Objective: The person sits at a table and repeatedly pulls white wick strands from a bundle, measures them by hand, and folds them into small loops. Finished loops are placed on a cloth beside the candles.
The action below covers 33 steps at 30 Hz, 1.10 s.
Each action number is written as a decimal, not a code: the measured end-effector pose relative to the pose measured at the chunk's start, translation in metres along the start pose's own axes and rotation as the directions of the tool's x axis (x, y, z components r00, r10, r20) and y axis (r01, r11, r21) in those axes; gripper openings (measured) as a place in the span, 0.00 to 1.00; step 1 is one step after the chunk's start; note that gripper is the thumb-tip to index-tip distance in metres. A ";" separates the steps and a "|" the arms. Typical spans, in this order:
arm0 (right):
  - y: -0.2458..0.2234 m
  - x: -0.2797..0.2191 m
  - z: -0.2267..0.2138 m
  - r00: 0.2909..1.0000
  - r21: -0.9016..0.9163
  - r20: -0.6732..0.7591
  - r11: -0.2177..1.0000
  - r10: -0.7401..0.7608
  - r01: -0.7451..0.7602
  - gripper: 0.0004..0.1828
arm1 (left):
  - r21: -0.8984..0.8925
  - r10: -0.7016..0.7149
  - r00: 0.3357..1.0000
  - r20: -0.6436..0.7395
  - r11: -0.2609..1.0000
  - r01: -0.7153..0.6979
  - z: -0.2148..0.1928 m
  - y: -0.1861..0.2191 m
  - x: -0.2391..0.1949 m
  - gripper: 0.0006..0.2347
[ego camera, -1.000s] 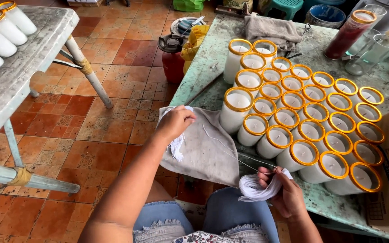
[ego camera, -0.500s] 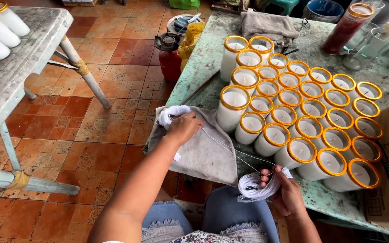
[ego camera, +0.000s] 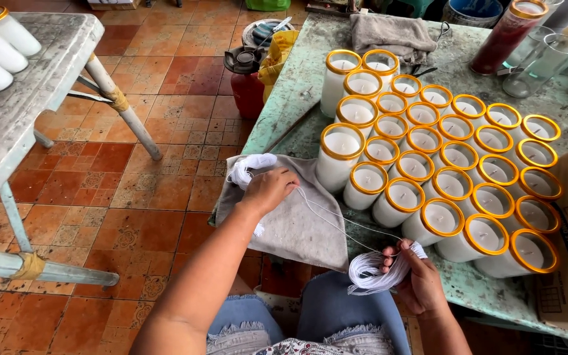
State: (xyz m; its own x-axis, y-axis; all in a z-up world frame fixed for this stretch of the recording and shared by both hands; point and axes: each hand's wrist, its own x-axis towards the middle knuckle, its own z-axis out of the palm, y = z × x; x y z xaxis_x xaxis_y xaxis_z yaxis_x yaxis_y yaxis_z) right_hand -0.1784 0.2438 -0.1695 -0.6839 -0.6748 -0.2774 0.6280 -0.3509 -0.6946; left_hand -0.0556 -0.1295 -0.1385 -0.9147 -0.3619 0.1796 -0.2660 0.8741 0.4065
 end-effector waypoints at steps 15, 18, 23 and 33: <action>-0.020 -0.031 0.024 0.983 0.017 0.159 0.996 -0.092 0.091 0.06 | 0.248 0.193 0.961 -0.196 0.958 -0.142 -0.027 0.003 -0.024 0.06; -0.036 -0.039 0.053 0.940 -0.307 0.157 0.890 -0.301 0.337 0.02 | 0.271 0.227 0.941 -0.250 0.950 -0.157 -0.037 0.003 -0.042 0.05; -0.056 -0.027 0.089 0.640 -0.695 0.217 0.344 -0.737 0.632 0.02 | 0.355 0.250 0.942 -0.224 0.921 -0.160 -0.033 0.005 -0.066 0.06; -0.024 0.007 0.195 0.600 -0.737 0.636 -0.153 -0.486 0.658 0.06 | -0.864 -0.065 0.972 -0.228 0.473 -0.171 -0.073 0.153 -0.078 0.16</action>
State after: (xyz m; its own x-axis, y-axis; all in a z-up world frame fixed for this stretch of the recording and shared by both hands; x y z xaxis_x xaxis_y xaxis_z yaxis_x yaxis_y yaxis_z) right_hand -0.1254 0.1211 -0.0256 -0.4789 -0.6472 0.5931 -0.8198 0.0881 -0.5658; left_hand -0.0029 0.0088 -0.0249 -0.8022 -0.4820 0.3523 0.2935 0.1954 0.9358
